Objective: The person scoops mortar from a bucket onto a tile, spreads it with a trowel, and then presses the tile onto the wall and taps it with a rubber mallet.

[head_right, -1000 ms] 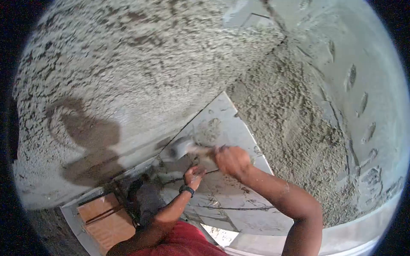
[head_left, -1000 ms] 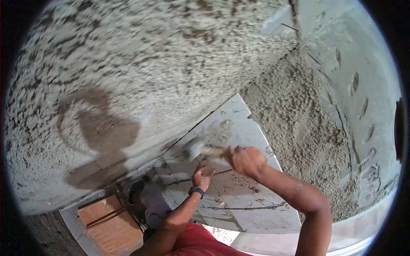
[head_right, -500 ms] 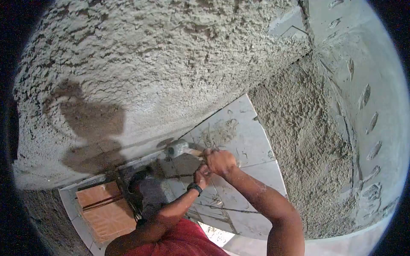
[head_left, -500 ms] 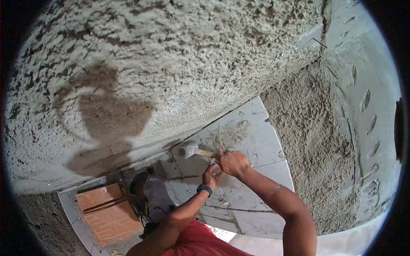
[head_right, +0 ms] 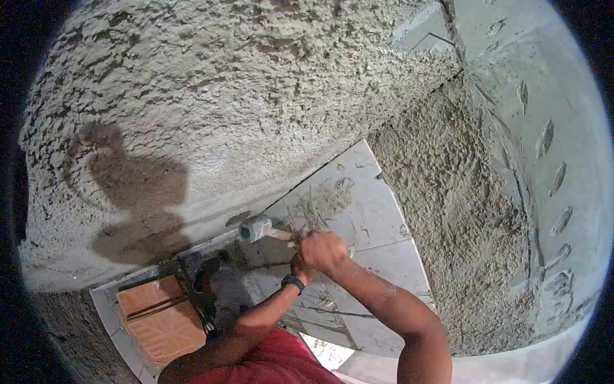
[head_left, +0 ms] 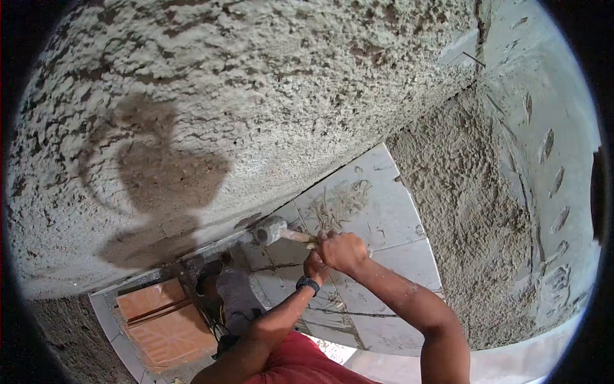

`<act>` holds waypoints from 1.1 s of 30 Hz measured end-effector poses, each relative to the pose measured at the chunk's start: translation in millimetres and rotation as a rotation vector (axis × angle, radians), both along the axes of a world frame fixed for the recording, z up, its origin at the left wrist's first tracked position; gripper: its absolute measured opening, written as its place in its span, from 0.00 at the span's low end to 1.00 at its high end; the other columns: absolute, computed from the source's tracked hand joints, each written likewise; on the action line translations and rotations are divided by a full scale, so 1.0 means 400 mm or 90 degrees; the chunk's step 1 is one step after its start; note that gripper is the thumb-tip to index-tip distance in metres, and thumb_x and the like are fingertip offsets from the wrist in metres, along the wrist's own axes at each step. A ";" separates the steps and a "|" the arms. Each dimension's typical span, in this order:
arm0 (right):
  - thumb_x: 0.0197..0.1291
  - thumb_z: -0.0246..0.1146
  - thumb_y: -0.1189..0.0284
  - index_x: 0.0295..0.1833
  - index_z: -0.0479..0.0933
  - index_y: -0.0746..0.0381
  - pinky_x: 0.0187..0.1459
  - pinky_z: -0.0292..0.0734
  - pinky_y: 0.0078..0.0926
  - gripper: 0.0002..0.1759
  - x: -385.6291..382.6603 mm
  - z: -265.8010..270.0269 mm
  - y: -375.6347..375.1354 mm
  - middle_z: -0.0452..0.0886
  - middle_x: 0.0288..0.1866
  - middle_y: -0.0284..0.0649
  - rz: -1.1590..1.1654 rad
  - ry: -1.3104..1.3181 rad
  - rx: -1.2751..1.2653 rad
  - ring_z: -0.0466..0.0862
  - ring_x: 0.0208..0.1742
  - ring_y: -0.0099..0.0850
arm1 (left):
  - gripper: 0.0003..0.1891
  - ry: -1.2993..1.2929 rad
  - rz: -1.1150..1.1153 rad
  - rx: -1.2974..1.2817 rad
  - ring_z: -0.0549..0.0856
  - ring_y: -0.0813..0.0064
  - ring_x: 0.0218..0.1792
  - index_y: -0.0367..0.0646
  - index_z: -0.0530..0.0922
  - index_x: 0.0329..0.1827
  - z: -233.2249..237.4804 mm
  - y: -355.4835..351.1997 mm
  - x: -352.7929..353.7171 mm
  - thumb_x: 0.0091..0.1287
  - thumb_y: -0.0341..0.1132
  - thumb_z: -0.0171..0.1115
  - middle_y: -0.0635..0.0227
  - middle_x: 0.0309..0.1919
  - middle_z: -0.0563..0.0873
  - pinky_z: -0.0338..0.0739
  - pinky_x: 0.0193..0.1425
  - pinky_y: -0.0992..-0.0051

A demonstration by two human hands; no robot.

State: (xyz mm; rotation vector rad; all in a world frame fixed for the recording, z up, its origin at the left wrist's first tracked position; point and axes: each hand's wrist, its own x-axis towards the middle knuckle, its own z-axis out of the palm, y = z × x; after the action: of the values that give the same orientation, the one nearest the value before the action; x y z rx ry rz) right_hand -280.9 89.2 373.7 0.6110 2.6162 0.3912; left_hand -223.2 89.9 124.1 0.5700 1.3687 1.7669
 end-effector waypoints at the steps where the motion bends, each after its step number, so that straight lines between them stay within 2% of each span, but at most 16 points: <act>1: 0.66 0.53 0.59 0.43 0.78 0.64 0.29 0.82 0.41 0.19 0.000 0.011 -0.005 0.85 0.33 0.49 -0.027 -0.033 -0.008 0.87 0.31 0.45 | 0.28 0.071 -0.040 -0.054 0.84 0.56 0.45 0.41 0.78 0.48 0.025 -0.007 -0.015 0.58 0.57 0.68 0.55 0.41 0.85 0.78 0.50 0.65; 3: 0.66 0.53 0.58 0.44 0.77 0.64 0.29 0.83 0.41 0.19 0.004 0.034 -0.003 0.85 0.33 0.49 -0.056 -0.062 -0.015 0.88 0.31 0.45 | 0.29 0.147 -0.082 -0.106 0.84 0.57 0.46 0.41 0.78 0.48 0.040 -0.001 -0.023 0.58 0.58 0.68 0.56 0.42 0.85 0.78 0.50 0.64; 5: 0.68 0.52 0.58 0.45 0.77 0.63 0.30 0.83 0.41 0.19 0.033 0.064 0.007 0.85 0.34 0.49 -0.055 -0.062 0.027 0.88 0.32 0.44 | 0.29 -0.425 0.033 0.194 0.83 0.60 0.48 0.41 0.77 0.50 -0.029 0.041 0.042 0.57 0.56 0.71 0.57 0.44 0.84 0.78 0.51 0.63; 8: 0.68 0.52 0.60 0.47 0.76 0.63 0.32 0.83 0.42 0.17 0.055 0.080 0.052 0.86 0.36 0.49 -0.129 -0.002 0.079 0.88 0.34 0.45 | 0.32 -0.479 0.075 0.211 0.82 0.61 0.50 0.40 0.76 0.53 -0.157 0.103 0.116 0.54 0.54 0.75 0.58 0.47 0.83 0.77 0.53 0.63; 9: 0.68 0.53 0.60 0.48 0.76 0.63 0.31 0.83 0.42 0.17 0.031 0.097 0.023 0.86 0.37 0.49 -0.170 -0.038 0.069 0.88 0.34 0.45 | 0.35 -0.033 0.126 0.040 0.82 0.60 0.49 0.39 0.75 0.52 0.009 0.012 0.045 0.49 0.53 0.80 0.57 0.46 0.83 0.77 0.53 0.65; 12: 0.67 0.54 0.60 0.50 0.76 0.62 0.32 0.82 0.42 0.18 0.061 0.096 0.010 0.86 0.36 0.48 -0.080 -0.050 0.035 0.88 0.33 0.46 | 0.34 -0.003 0.100 0.074 0.83 0.59 0.49 0.39 0.74 0.51 -0.015 0.021 0.043 0.49 0.54 0.79 0.58 0.45 0.83 0.78 0.53 0.65; 13: 0.68 0.53 0.58 0.51 0.77 0.63 0.35 0.82 0.43 0.19 0.069 0.100 0.020 0.86 0.34 0.48 -0.074 -0.057 0.043 0.87 0.33 0.47 | 0.28 -0.465 0.094 0.107 0.84 0.55 0.49 0.39 0.73 0.50 -0.077 0.067 0.085 0.56 0.49 0.74 0.58 0.47 0.82 0.80 0.53 0.61; 14: 0.68 0.53 0.58 0.51 0.77 0.63 0.35 0.82 0.43 0.19 0.065 0.118 0.026 0.86 0.34 0.48 -0.075 -0.059 0.039 0.87 0.33 0.47 | 0.28 -0.467 0.094 0.102 0.84 0.55 0.49 0.39 0.73 0.50 -0.019 0.038 0.052 0.56 0.49 0.74 0.58 0.47 0.82 0.80 0.53 0.61; 17: 0.70 0.52 0.53 0.49 0.77 0.63 0.37 0.81 0.46 0.23 0.071 0.156 0.021 0.86 0.33 0.51 -0.143 -0.055 0.045 0.87 0.34 0.48 | 0.22 -1.009 0.032 0.222 0.84 0.51 0.48 0.39 0.73 0.56 0.067 -0.013 -0.011 0.63 0.36 0.69 0.60 0.54 0.79 0.86 0.51 0.54; 18: 0.70 0.52 0.53 0.49 0.77 0.63 0.37 0.81 0.46 0.23 0.075 0.166 0.016 0.86 0.33 0.51 -0.145 -0.059 0.040 0.87 0.34 0.48 | 0.22 -1.013 0.036 0.217 0.84 0.51 0.48 0.39 0.73 0.56 0.023 0.004 -0.002 0.63 0.36 0.69 0.60 0.54 0.79 0.86 0.51 0.54; 20: 0.71 0.51 0.51 0.49 0.77 0.63 0.37 0.80 0.48 0.24 0.066 0.226 -0.027 0.85 0.32 0.52 -0.199 -0.039 -0.008 0.86 0.34 0.51 | 0.10 -0.486 0.038 0.062 0.85 0.59 0.46 0.41 0.77 0.52 -0.027 0.000 0.005 0.69 0.30 0.58 0.63 0.49 0.80 0.84 0.49 0.66; 22: 0.71 0.50 0.51 0.49 0.76 0.63 0.37 0.79 0.50 0.25 0.085 0.261 -0.037 0.85 0.32 0.53 -0.222 -0.043 -0.004 0.85 0.34 0.53 | 0.14 -0.555 0.001 0.014 0.85 0.65 0.48 0.39 0.77 0.54 -0.023 -0.032 -0.020 0.66 0.24 0.61 0.62 0.49 0.82 0.83 0.49 0.65; 25: 0.72 0.49 0.50 0.50 0.74 0.63 0.35 0.81 0.45 0.26 0.096 0.325 -0.059 0.85 0.38 0.51 -0.268 -0.069 0.068 0.86 0.34 0.48 | 0.19 -0.137 0.040 -0.087 0.84 0.70 0.49 0.36 0.76 0.57 -0.086 -0.025 0.003 0.63 0.20 0.65 0.60 0.52 0.83 0.82 0.49 0.66; 28: 0.71 0.49 0.49 0.51 0.73 0.63 0.34 0.81 0.45 0.26 0.134 0.345 -0.083 0.84 0.40 0.50 -0.244 -0.057 0.095 0.86 0.33 0.49 | 0.17 -0.356 -0.026 -0.074 0.84 0.70 0.49 0.36 0.77 0.57 -0.056 -0.023 0.019 0.64 0.20 0.64 0.60 0.50 0.84 0.81 0.49 0.67; 30: 0.70 0.52 0.50 0.47 0.73 0.60 0.34 0.80 0.48 0.22 0.184 0.331 -0.095 0.84 0.36 0.49 -0.215 0.008 0.094 0.85 0.32 0.51 | 0.17 -0.389 -0.007 -0.036 0.85 0.67 0.49 0.35 0.78 0.56 -0.257 0.044 0.123 0.63 0.24 0.66 0.58 0.51 0.85 0.80 0.52 0.66; 33: 0.69 0.53 0.51 0.51 0.74 0.59 0.37 0.81 0.45 0.22 0.252 0.313 -0.094 0.84 0.40 0.45 -0.185 -0.067 0.073 0.86 0.34 0.48 | 0.18 -0.341 0.001 -0.044 0.86 0.62 0.50 0.35 0.79 0.55 -0.274 0.065 0.120 0.61 0.27 0.68 0.55 0.50 0.86 0.79 0.56 0.65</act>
State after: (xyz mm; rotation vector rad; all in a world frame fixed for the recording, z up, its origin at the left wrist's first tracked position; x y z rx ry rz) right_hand -180.1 51.6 498.8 0.9674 2.3709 0.4692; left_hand -175.2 115.7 14.5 0.0431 1.0449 1.7024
